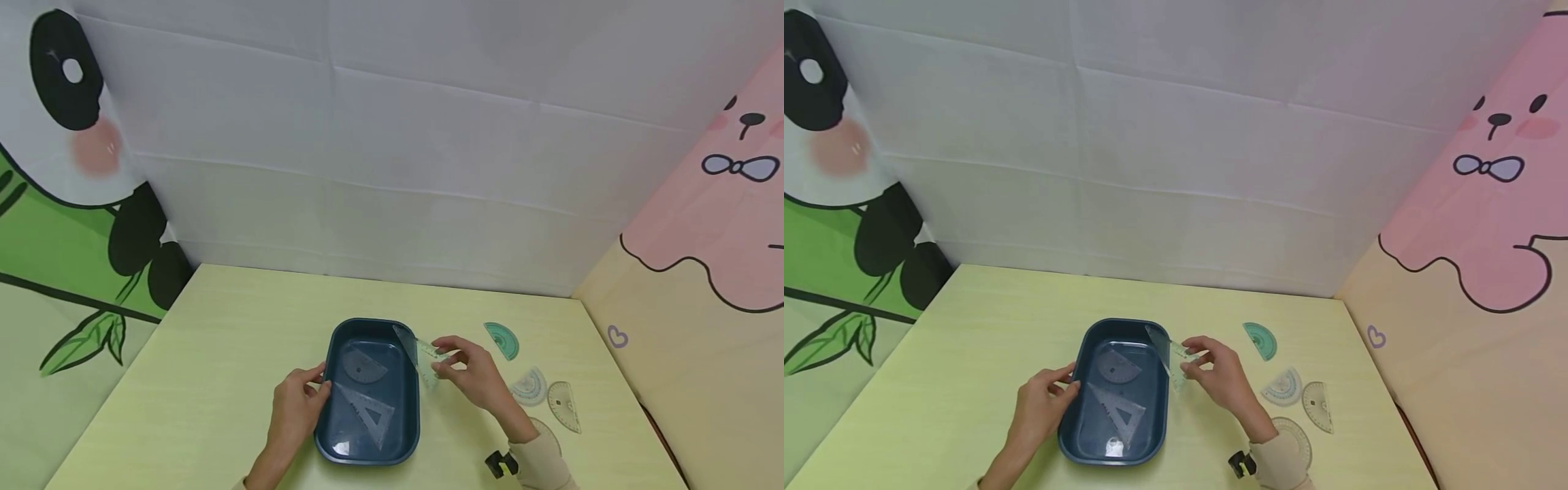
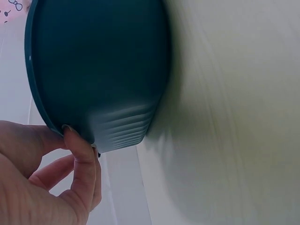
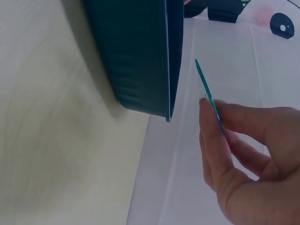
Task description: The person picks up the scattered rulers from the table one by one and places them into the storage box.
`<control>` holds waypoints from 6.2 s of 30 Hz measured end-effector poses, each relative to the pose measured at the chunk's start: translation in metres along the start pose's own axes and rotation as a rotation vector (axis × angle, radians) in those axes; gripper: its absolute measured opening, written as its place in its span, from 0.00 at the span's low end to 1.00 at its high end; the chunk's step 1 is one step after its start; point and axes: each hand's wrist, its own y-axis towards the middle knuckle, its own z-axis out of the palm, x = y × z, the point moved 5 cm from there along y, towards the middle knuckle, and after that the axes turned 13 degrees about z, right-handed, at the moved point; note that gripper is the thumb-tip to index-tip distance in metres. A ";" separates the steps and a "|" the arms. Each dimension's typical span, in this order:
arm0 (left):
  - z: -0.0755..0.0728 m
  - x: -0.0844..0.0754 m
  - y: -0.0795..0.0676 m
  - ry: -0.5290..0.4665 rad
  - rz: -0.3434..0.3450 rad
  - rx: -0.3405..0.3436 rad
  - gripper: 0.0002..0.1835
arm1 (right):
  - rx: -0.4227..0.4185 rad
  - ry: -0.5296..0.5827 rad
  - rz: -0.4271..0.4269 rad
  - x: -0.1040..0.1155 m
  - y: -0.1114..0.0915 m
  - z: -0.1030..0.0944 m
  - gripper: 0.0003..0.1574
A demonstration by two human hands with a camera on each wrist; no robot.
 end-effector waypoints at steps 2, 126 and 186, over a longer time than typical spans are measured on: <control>0.000 0.000 0.000 -0.003 -0.016 0.011 0.18 | 0.008 -0.006 -0.003 0.001 -0.001 0.004 0.22; 0.003 0.004 0.001 -0.004 -0.040 0.016 0.18 | 0.381 -0.755 -0.315 0.037 -0.026 0.112 0.20; 0.004 0.004 0.002 0.009 0.022 -0.015 0.17 | 0.243 -0.536 -0.483 0.033 -0.022 0.087 0.23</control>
